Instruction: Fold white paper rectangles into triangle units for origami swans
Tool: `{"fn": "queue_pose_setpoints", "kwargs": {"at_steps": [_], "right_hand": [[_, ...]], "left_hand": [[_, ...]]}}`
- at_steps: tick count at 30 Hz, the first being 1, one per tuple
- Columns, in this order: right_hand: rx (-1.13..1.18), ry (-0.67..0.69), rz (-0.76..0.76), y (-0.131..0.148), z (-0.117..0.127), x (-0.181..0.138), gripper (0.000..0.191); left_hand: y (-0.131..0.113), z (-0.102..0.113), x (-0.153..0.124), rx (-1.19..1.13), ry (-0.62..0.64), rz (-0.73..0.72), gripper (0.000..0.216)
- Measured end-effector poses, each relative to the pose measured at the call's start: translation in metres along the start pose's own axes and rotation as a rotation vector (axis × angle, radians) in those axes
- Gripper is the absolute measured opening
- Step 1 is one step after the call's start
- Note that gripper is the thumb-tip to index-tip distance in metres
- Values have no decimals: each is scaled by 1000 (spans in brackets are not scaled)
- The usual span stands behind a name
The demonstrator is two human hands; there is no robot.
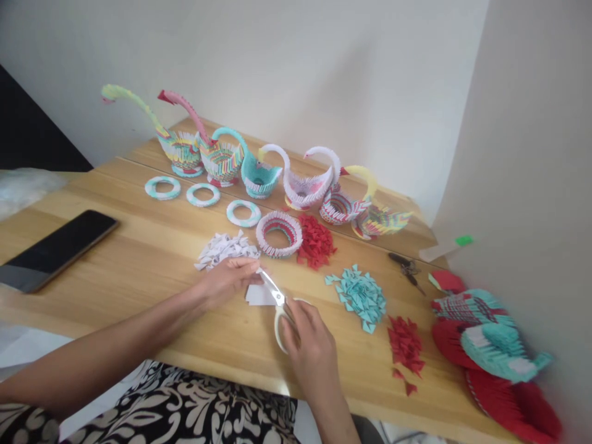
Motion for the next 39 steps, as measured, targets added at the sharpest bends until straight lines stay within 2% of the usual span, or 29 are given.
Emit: {"fn": "queue_pose_setpoints", "kwargs": {"at_steps": [2,6,8,11,17,32,35,39], "right_hand": [[75,83,-82,-7,-6,1,32],[336,253,-347,-26,-14,-2,31],[421,275,-421,-31,-12,-3,31],[447,274,-450,-34,-9,-4,32],[459,280,-442,-30,-10,-4,33],[498,277,-442,-39,-20,-9,31],[410,247,-358,-31,-20,-5,29],[166,131,-94,-5,-11,-2,33]], "left_hand": [[-2,-1,0,12,13,-15,35],[-5,-6,-2,-24,54,-7,36],[-5,-5,-3,-73,49,11,35],[-6,-2,-3,-151,6,25,28],[-3,0,-4,-190,-50,84,12],[1,-1,-4,-200,-18,117,14],[-1,-1,-3,-171,-11,74,22],[-4,3,-2,-161,-34,23,33]]}}
Point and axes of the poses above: each hand's wrist, its own x-axis towards the middle knuckle, its own z-axis out of the back of the hand, y = z × x, the point moved 9 cm from there along x, towards the middle knuckle, and after that the axes turned 1 degree about y, right-handed, at the moved point
